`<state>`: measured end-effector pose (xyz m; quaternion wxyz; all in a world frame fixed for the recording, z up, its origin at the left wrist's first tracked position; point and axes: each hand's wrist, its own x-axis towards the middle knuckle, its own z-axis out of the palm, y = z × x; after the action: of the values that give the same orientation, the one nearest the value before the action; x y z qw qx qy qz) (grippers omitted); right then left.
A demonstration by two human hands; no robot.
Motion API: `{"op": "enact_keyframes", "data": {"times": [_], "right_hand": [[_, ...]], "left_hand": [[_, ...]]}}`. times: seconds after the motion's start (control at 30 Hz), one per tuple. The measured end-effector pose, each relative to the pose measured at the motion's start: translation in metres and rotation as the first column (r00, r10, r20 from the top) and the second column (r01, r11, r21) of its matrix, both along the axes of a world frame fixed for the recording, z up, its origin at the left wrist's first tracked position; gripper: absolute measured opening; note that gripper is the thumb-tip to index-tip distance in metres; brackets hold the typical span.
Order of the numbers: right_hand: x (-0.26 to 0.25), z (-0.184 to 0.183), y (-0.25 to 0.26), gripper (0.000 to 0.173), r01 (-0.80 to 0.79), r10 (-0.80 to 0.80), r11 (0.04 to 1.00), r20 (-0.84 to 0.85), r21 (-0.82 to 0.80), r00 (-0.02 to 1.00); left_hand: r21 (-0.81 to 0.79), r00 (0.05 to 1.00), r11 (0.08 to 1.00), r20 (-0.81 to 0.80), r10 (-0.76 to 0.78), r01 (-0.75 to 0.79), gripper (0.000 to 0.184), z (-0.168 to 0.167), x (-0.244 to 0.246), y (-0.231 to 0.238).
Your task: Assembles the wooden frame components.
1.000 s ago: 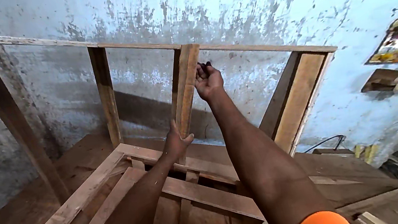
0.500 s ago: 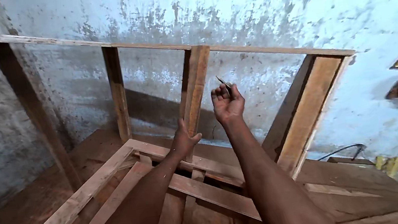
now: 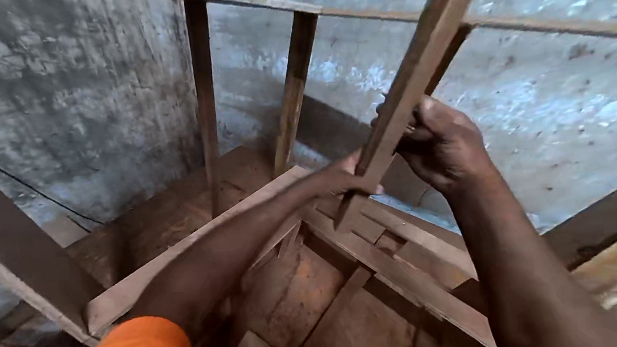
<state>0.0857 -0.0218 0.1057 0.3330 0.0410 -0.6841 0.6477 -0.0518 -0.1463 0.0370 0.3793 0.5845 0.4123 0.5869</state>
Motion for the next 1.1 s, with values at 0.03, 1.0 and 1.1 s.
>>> {"op": "enact_keyframes", "data": {"times": [0.03, 1.0, 1.1], "right_hand": [[-0.008, 0.008, -0.016, 0.026, -0.035, 0.035, 0.999, 0.007, 0.025, 0.999], [-0.174, 0.001, -0.151, 0.049, 0.071, -0.094, 0.957, 0.069, 0.282, 0.993], [-0.178, -0.002, -0.159, 0.057, 0.106, -0.146, 0.95, 0.118, 0.294, 0.982]], "left_hand": [[-0.023, 0.998, 0.997, -0.003, -0.07, 0.07, 0.058, 0.006, -0.016, -0.018], [0.044, 0.598, 0.643, -0.321, 0.734, -0.765, 0.037, -0.037, -0.111, -0.176], [0.026, 0.562, 0.598, -0.31, 0.767, -0.801, 0.037, -0.043, -0.107, -0.177]]}}
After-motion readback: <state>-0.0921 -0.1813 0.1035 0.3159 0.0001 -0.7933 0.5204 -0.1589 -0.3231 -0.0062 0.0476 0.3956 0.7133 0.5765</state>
